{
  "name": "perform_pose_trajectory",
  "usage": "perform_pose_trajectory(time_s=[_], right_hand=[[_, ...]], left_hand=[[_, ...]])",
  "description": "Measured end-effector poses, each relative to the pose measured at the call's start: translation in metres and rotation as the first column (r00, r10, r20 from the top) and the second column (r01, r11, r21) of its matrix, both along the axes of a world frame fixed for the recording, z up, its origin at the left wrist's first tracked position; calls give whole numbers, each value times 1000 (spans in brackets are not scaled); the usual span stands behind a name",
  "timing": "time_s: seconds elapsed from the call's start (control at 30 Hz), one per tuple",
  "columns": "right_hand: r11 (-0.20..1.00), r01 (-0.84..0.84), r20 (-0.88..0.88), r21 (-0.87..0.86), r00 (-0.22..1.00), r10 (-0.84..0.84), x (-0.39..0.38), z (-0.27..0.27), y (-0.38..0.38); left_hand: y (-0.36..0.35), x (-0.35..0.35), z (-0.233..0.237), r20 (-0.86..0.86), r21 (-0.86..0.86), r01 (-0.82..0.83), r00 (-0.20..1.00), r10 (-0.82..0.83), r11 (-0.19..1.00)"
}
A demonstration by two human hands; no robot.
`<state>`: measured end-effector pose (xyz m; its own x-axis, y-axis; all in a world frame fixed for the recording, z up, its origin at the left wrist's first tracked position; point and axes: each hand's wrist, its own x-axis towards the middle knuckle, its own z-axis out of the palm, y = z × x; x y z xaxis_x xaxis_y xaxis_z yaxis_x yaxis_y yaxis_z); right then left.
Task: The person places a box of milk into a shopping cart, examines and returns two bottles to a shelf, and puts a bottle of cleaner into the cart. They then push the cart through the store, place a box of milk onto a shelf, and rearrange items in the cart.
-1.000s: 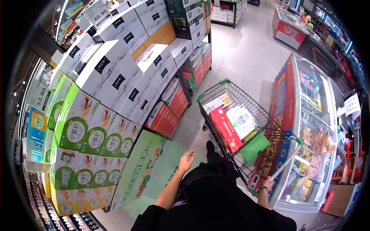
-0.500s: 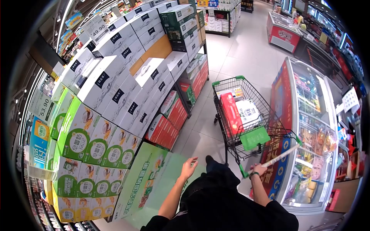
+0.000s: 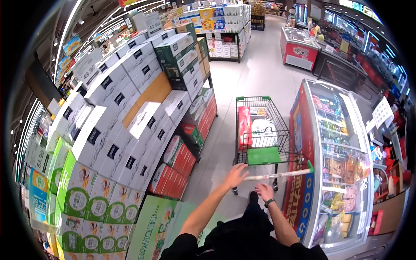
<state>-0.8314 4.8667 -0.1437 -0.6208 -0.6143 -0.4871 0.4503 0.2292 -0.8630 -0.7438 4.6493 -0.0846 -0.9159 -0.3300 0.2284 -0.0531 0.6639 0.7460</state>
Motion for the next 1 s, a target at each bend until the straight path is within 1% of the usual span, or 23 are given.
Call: perform_pose_trajectory(time_s=[0.03,0.07,0.1,0.13,0.17,0.2,0.23,0.27,0.33,0.37,0.4,0.43,0.47,0.53,0.6,0.67,0.73,0.8,0.83,0.9,0.93,1.0], right_hand=[[994,105,-386,36,919,-83,-26,-2,7],[976,215,-713,30,689,-130,-55,-2,12],[960,280,-843,24,521,-131,-84,11,20],[940,342,-937,0,329,-120,-117,27,27],[914,405,-963,33,256,-79,-151,28,31],[882,469,-982,57,183,-34,-184,30,35],[863,498,-991,88,131,25,-212,32,35],[864,497,-991,85,134,21,-235,29,31],[840,515,-972,169,-57,230,-268,14,16],[806,543,-944,236,-69,323,-269,16,3],[808,541,-946,234,-66,318,-271,18,-7],[850,477,-966,223,-7,258,-275,19,-15],[887,415,-979,203,53,199,-280,21,-22],[919,389,-990,69,-84,110,-296,21,-36],[907,420,-991,34,-102,84,-314,24,-49],[893,438,-983,106,-88,160,-331,24,-60],[887,449,-983,104,-89,161,-352,23,-72],[897,431,-986,93,-85,143,-376,23,-83],[894,422,-982,151,-40,185,-389,23,-89],[888,424,-979,180,-8,202,-413,26,-102],[881,431,-978,195,15,208,-427,30,-109],[863,449,-967,230,5,254,-458,31,-123]], left_hand=[[-6,-26,-17,27,-109,-46,998,50,993],[-10,-50,-33,48,-217,-93,993,106,972],[-13,-66,-48,102,-300,-138,979,176,944],[-12,-79,-32,329,-358,-106,915,232,928],[-15,-91,-15,527,-408,-66,797,294,911],[-26,-104,-19,475,-468,-132,796,375,874],[-40,-114,-29,428,-521,-194,783,451,831],[-58,-127,-32,428,-525,-194,782,454,829],[-94,-137,-38,525,-490,-109,754,393,865],[-111,-143,-39,531,-497,-106,748,399,861],[-127,-153,-40,567,-471,-77,736,369,879],[-138,-163,-35,599,-442,-48,727,335,896],[-147,-171,-30,595,-447,-43,732,333,894],[-156,-191,-19,592,-450,-57,729,345,891],[-166,-211,-12,595,-447,-44,731,333,893],[-176,-227,-11,537,-499,-75,755,376,863],[-186,-247,-13,537,-494,-84,753,380,866],[-194,-267,-17,496,-535,-123,756,428,836],[-199,-278,-17,502,-528,-123,753,426,840],[-207,-302,-19,456,-603,-157,737,499,782],[-211,-314,-19,461,-594,-162,734,498,788],[-221,-339,-20,395,-595,-215,761,514,775]])
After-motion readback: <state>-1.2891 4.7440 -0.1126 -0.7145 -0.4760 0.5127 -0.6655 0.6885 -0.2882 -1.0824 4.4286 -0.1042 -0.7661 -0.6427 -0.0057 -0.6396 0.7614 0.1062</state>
